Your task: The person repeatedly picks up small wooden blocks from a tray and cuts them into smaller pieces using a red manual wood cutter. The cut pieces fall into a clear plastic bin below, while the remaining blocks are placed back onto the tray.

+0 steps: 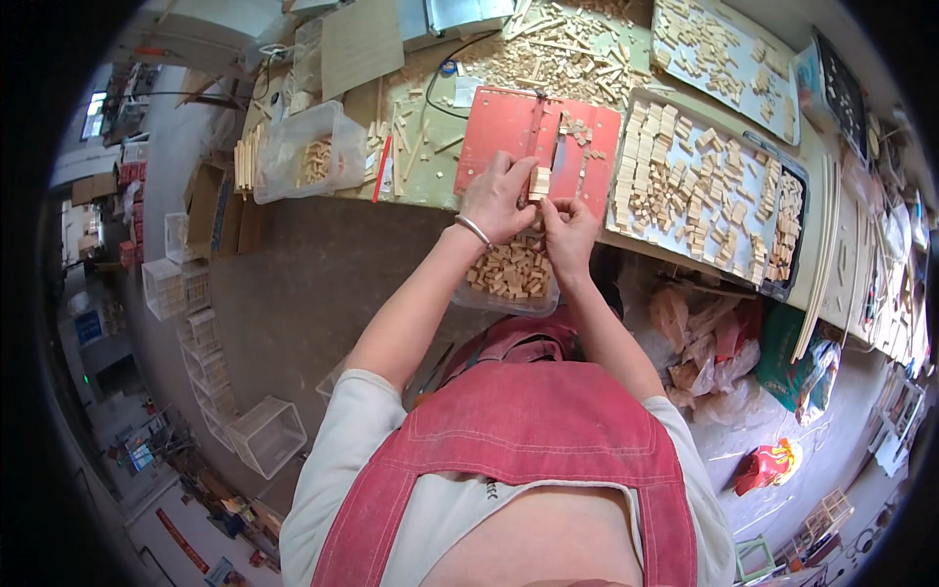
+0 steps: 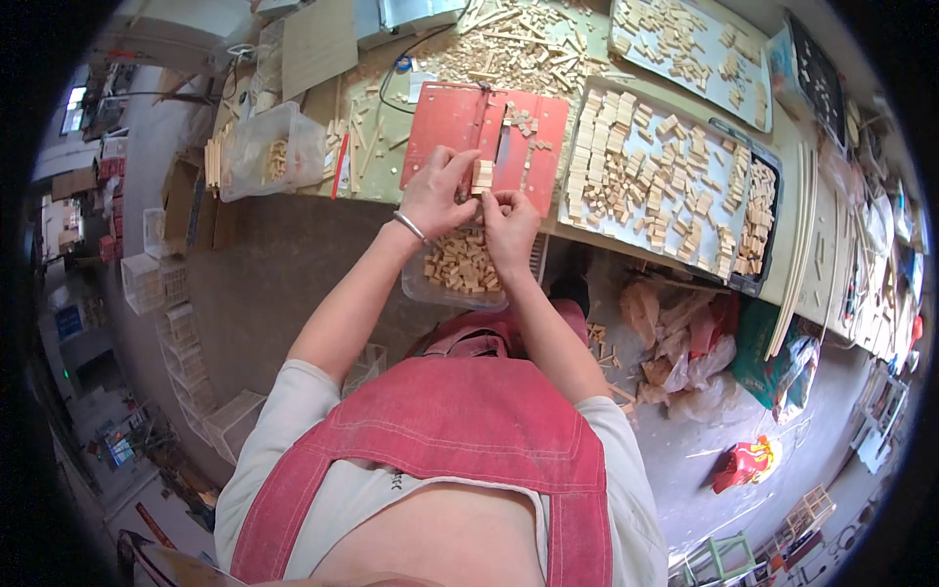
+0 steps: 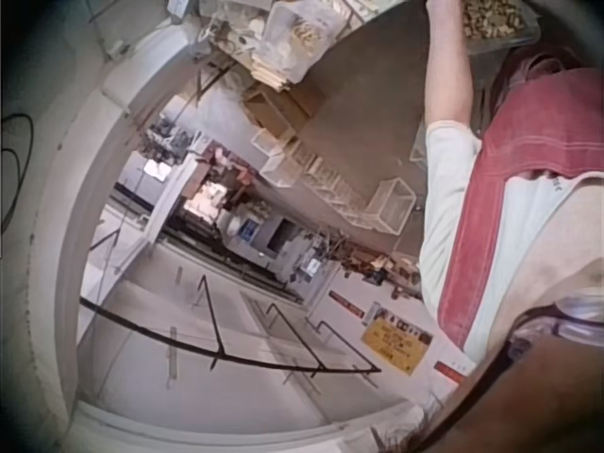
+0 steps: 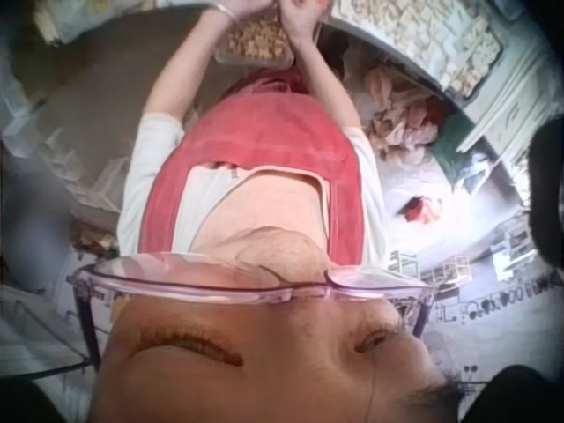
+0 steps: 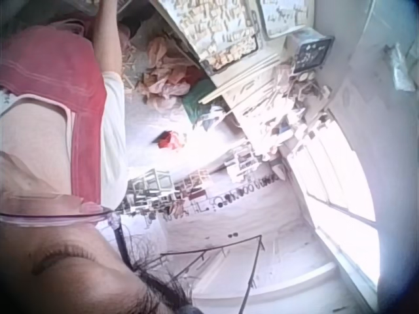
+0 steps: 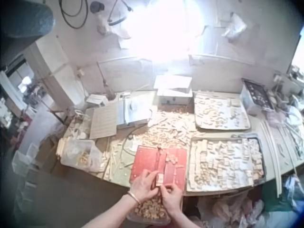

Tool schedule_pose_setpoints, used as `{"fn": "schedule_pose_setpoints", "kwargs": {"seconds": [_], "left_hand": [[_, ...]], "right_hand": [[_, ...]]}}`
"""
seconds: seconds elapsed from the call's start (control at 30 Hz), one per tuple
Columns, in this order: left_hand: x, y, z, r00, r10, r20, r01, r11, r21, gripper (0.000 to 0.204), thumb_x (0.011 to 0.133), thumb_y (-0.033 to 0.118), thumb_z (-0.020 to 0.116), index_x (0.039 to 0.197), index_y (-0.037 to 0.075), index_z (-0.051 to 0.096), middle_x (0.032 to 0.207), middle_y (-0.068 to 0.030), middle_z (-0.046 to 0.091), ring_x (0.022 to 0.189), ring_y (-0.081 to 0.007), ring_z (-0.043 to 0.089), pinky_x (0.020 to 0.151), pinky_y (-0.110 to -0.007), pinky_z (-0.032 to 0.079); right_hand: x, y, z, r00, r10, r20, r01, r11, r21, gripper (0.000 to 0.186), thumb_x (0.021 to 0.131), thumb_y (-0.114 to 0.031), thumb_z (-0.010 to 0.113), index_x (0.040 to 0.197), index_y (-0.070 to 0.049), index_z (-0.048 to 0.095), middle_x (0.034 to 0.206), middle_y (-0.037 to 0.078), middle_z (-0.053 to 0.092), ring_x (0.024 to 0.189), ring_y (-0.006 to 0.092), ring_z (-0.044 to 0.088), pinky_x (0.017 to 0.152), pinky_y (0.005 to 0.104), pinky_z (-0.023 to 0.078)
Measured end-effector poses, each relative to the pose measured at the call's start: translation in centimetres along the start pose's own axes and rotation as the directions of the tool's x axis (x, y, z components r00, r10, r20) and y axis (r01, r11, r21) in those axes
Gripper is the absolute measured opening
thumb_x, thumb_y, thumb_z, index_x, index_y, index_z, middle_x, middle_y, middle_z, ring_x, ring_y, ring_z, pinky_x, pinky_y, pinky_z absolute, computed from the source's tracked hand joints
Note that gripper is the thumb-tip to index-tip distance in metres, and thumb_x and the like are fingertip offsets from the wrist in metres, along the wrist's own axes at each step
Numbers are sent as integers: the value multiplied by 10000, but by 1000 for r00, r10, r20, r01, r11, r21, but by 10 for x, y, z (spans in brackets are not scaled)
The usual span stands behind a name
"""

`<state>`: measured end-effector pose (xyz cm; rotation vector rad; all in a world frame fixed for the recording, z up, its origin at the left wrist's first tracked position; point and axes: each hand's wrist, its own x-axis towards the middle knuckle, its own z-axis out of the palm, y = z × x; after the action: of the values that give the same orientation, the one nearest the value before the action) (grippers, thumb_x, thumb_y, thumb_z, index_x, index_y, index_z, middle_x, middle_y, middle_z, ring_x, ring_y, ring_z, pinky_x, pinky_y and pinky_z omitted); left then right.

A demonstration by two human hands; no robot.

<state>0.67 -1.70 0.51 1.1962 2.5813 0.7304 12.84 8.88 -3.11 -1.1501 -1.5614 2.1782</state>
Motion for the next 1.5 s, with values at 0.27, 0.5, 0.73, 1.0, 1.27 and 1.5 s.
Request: {"fn": "schedule_pose_setpoints", "kwargs": {"seconds": [0.27, 0.5, 0.73, 1.0, 1.27, 1.5], "left_hand": [[11, 2, 3, 1000, 3, -1, -3, 1000, 24, 481, 808, 179, 794, 1275, 167, 677, 1115, -139, 575, 952, -382, 687, 818, -507, 585], [16, -4, 0, 998, 55, 28, -56, 997, 60, 452, 782, 177, 795, 1219, 156, 681, 1099, -137, 573, 949, -382, 690, 816, -514, 587], [18, 1, -1, 998, 64, 3, -64, 997, 35, 459, 761, 190, 805, 1194, 127, 666, 1098, -134, 586, 976, -398, 688, 843, -520, 585], [19, -6, 2, 997, 77, 18, -77, 997, 25, 471, 733, 193, 822, 1173, 115, 673, 1105, -125, 597, 998, -386, 686, 855, -503, 583], [32, -6, 0, 997, 62, 34, -63, 998, 15, 459, 721, 191, 819, 1152, 105, 688, 1101, -123, 609, 1005, -377, 681, 866, -497, 582], [58, -14, 1, 998, 57, 36, -58, 998, 39, 473, 721, 197, 826, 1167, 111, 692, 1109, -115, 620, 1004, -374, 683, 868, -489, 588]], "right_hand": [[-5, 22, -12, 969, -203, 140, 226, 960, -168, 603, 1050, -70, 602, 1620, -63, 407, 692, 28, 639, 540, 82, 565, 498, 260, 460], [-3, 24, -9, 946, -133, 295, 220, 932, -286, 963, 941, -27, 597, 1738, -133, 67, 715, 125, 646, 630, 197, 640, 684, 371, 542], [-3, 41, 6, 935, -133, 327, 227, 937, -265, 1001, 973, -5, 569, 1736, -198, -49, 901, 183, 709, 806, 261, 706, 811, 400, 561], [-23, 38, -18, 938, -296, 183, 340, 890, -302, 826, 1014, 18, 593, 1714, -72, 163, 759, 12, 563, 688, 74, 530, 649, 258, 470], [-59, 58, -77, 954, -275, 117, 299, 884, -360, 692, 984, -47, 641, 1617, -22, 362, 740, 85, 611, 650, 169, 597, 672, 321, 509], [-85, 46, -89, 955, -282, 90, 295, 892, -343, 670, 985, -3, 626, 1607, -8, 375, 743, 80, 616, 655, 160, 594, 668, 304, 506]]}}
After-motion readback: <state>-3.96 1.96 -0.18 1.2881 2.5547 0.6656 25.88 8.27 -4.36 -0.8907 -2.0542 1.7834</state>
